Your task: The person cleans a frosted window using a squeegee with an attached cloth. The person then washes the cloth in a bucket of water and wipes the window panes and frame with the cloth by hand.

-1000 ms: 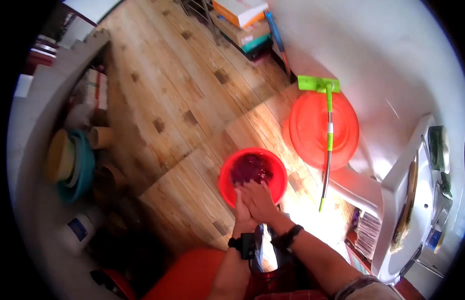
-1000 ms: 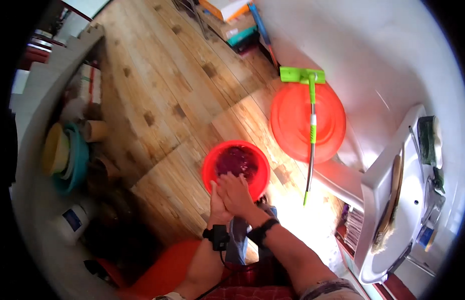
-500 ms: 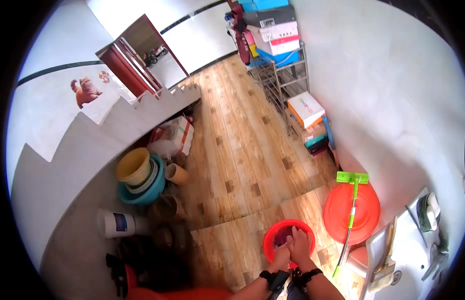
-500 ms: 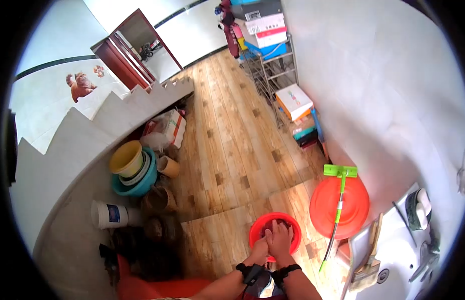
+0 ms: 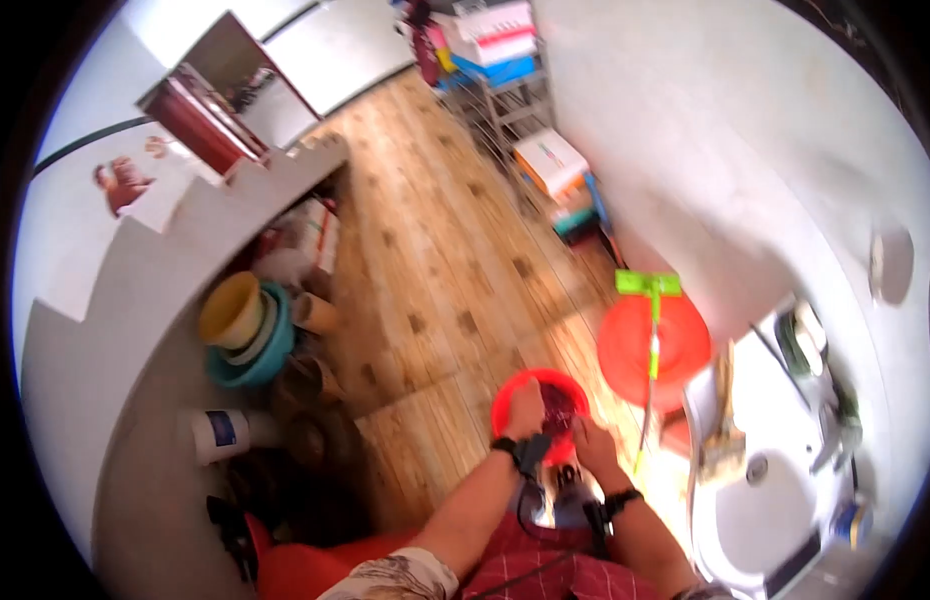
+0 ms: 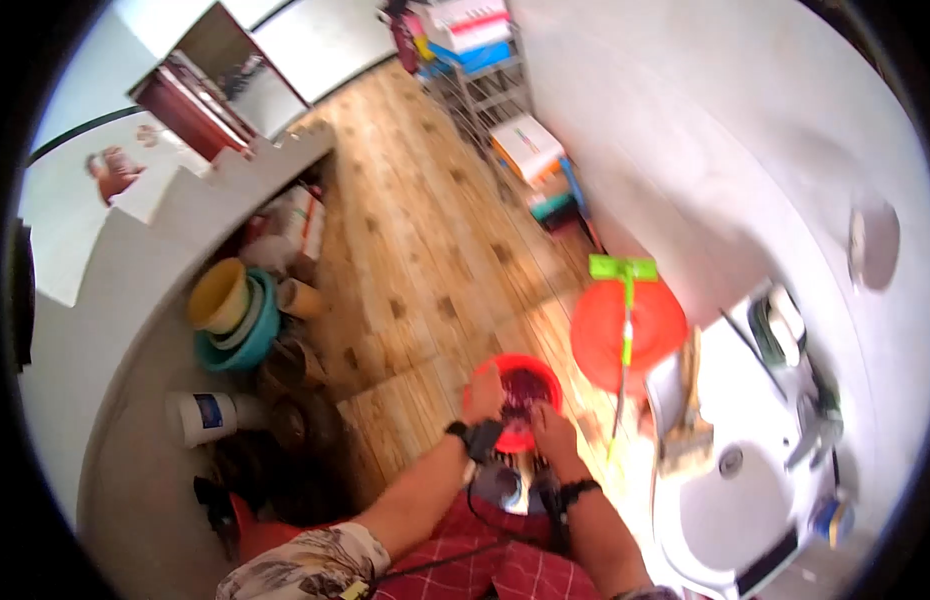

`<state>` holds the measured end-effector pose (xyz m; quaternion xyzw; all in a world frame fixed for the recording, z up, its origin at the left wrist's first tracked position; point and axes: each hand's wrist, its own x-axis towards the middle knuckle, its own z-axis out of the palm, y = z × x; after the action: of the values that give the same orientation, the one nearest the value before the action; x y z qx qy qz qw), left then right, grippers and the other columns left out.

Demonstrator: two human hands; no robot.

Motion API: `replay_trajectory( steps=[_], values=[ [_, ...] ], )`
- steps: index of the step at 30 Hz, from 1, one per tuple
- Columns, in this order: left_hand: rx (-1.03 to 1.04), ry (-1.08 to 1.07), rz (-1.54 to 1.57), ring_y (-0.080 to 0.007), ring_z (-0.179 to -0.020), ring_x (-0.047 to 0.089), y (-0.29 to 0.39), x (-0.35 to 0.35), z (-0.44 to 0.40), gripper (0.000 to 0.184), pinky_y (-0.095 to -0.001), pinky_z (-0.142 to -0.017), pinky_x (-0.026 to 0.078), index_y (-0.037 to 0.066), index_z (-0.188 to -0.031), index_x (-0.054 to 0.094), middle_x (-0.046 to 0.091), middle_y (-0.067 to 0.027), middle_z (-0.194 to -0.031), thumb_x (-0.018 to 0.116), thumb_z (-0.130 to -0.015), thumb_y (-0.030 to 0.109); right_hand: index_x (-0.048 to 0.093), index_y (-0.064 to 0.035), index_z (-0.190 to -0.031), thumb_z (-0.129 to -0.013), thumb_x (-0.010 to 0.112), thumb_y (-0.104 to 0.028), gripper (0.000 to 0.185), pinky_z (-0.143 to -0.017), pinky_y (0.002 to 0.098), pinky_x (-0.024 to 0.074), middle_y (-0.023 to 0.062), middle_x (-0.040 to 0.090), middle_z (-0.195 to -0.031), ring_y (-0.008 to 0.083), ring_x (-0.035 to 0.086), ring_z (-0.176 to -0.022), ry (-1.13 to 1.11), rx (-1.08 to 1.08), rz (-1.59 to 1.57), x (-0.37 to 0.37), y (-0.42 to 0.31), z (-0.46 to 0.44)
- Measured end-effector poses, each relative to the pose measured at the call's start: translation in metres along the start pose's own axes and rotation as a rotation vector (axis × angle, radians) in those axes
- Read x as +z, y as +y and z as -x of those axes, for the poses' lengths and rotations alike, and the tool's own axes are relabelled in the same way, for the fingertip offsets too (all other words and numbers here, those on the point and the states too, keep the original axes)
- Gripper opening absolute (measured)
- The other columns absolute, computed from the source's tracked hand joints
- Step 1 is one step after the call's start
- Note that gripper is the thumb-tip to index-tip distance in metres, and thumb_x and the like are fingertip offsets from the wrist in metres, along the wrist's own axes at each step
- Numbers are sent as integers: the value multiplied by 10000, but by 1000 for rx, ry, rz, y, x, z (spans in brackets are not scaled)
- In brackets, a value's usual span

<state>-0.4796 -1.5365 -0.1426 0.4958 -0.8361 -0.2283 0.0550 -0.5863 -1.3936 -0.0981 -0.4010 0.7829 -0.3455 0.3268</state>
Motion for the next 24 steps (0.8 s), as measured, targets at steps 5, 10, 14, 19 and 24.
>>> replay_trajectory(
  steps=[5,10,14,19,24],
  values=[
    [-273,98,644,-239,-481,509,19,-16,-6,366,-361,-437,408,53,-674,501,479,-71,-511,435,-911,324,592,-27,-1046,-914,474,-305,330,-664,349,496,154,649,-765,238,650,-702,95,-13,-48,0,14,8],
    [-404,-432,1691,-186,-466,510,-25,-26,6,402,-323,-414,411,42,-783,538,530,-32,-584,410,-948,386,577,-15,-1085,-917,471,-291,340,-665,318,490,122,648,-758,203,642,-684,81,47,-103,5,-4,20],
    [-317,-509,1655,-227,-727,586,13,-118,20,436,-346,-625,491,21,-993,526,603,-115,-864,341,-962,415,563,-41,-1121,-901,490,-313,358,-704,352,489,157,647,-829,258,637,-762,68,77,-152,1,-30,36],
    [-286,-800,1795,-305,-1187,451,22,-164,39,590,-411,-983,383,-22,-1360,264,410,-219,-1323,261,-972,423,533,-47,-1172,-872,552,-315,402,-711,346,495,165,650,-849,259,643,-794,104,145,-318,-20,-67,63],
    [-230,-966,1821,-277,-1219,426,61,-185,70,543,-381,-1015,348,-12,-1382,242,384,-182,-1356,262,-986,359,491,-58,-1223,-811,662,-260,490,-663,303,494,131,643,-795,191,636,-745,90,79,-462,-51,-122,95]
  ],
)
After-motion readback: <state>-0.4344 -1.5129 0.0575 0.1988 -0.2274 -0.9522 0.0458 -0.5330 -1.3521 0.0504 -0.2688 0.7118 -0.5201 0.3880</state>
